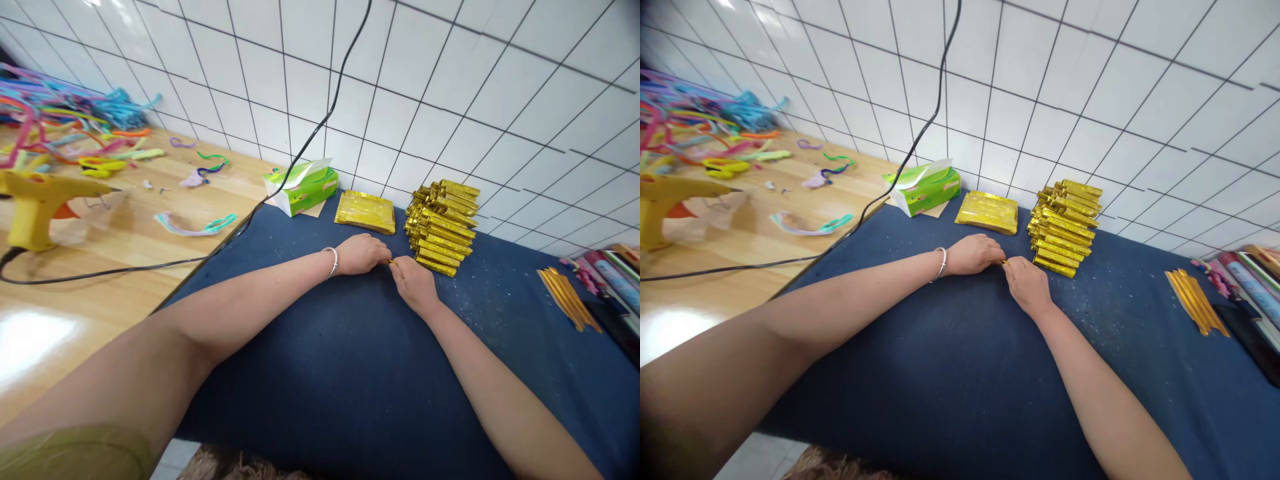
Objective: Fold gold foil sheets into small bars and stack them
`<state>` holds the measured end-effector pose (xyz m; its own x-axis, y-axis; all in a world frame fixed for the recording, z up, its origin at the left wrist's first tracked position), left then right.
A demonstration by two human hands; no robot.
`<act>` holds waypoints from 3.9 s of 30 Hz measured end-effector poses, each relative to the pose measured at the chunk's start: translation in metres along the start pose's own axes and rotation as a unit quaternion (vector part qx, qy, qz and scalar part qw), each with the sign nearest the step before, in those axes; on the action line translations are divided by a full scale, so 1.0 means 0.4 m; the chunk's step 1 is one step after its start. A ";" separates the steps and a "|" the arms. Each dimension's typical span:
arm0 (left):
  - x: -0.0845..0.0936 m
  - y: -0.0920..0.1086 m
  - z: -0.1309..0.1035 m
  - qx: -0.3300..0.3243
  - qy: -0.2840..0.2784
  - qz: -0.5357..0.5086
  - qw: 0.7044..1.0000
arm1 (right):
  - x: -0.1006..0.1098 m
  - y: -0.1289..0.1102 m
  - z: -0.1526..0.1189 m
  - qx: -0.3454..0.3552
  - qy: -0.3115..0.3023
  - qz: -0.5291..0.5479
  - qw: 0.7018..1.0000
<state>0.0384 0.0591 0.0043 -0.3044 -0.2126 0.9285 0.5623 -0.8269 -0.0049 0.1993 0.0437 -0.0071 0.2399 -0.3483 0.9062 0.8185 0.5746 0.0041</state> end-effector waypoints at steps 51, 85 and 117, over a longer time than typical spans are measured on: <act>0.014 -0.076 -0.025 0.011 0.009 0.048 0.999 | 0.024 0.010 0.011 -0.055 0.077 0.041 0.995; 0.012 0.014 0.001 -0.027 0.000 0.054 0.998 | 0.007 -0.010 0.005 0.048 0.021 -0.078 0.996; 0.012 -0.042 -0.020 0.037 -0.016 0.009 0.999 | -0.004 -0.003 0.000 0.012 0.000 -0.079 0.997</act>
<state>0.0214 0.0676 0.0058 -0.2702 -0.2091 0.9398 0.6234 -0.7819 0.0052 0.1978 0.0436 -0.0085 0.1089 -0.4362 0.8932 0.8336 0.5295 0.1570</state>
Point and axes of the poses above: each hand's wrist, its own z-axis towards the middle knuckle, its own x-axis out of the back of the hand, y = z × x, the point moved 3 cm from there along z, towards the middle knuckle, and after that the axes turned 5 degrees about -x, right-handed, at the moved point
